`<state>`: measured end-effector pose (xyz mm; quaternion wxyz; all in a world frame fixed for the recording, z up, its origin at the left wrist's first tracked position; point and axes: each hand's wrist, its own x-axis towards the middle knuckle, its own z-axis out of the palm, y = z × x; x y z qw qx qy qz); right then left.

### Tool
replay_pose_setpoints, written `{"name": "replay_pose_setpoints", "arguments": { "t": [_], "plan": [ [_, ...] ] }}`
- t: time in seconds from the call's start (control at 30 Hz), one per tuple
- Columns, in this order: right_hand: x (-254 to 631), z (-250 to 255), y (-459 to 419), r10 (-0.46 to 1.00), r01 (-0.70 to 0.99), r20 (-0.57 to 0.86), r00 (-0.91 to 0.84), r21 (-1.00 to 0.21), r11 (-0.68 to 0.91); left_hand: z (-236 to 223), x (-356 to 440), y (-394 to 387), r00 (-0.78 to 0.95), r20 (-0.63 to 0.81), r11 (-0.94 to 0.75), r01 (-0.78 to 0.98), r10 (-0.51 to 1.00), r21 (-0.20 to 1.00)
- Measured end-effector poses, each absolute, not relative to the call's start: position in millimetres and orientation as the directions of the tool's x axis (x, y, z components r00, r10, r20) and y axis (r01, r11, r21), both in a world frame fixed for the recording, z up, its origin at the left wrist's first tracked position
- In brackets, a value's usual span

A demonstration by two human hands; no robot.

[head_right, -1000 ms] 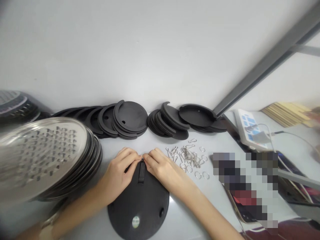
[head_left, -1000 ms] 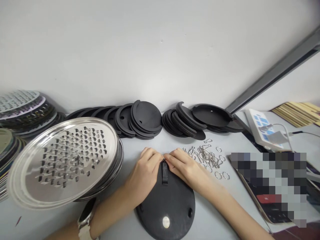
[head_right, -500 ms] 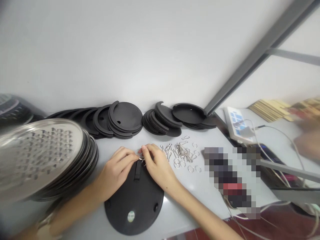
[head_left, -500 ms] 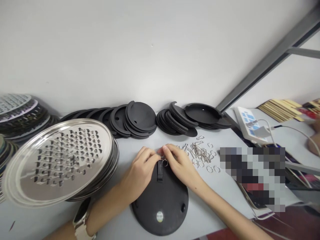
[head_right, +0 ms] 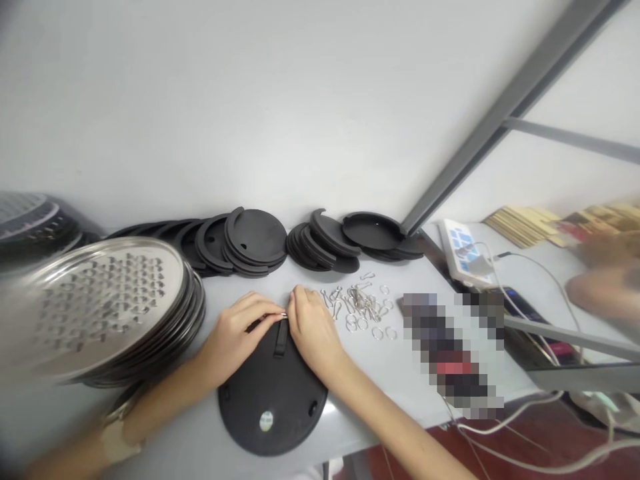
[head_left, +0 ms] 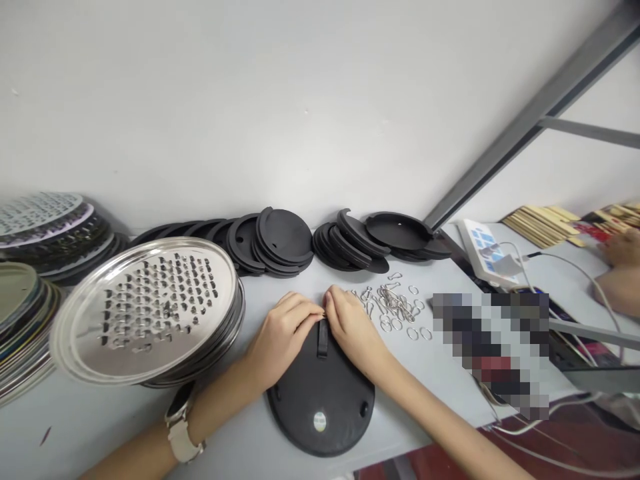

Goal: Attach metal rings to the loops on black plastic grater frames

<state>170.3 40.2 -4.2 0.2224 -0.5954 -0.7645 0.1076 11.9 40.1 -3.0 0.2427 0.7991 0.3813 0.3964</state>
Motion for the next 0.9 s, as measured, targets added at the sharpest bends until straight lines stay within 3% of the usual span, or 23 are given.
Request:
{"name": "replay_pose_setpoints", "arguments": {
  "t": [0.23, 0.43, 0.6, 0.9],
  "plan": [
    [173.3, -6.6, 33.9, 0.96, 0.907, 0.201, -0.196, -0.334, 0.255, -0.3, 14.4, 34.4, 0.353, 0.314, -0.45, 0.425, 0.881, 0.786],
    [167.8, 2.1, 54.2, 0.857, 0.788, 0.147, -0.494, -0.34, 0.512, 3.1, 4.8, 24.2, 0.228, 0.239, -0.325, 0.513, 0.944, 0.795],
    [157.9, 8.0, 68.8, 0.737, 0.659, 0.128, -0.664, -0.366, 0.657, 2.0, -7.7, 14.5, 0.171, 0.296, -0.338, 0.59, 0.94, 0.733],
    [162.5, 8.1, 67.4, 0.721, 0.612, 0.114, -0.684, -0.448, 0.652, 1.1, -8.4, 13.2, 0.185, 0.346, -0.389, 0.549, 0.92, 0.74]
  ]
}}
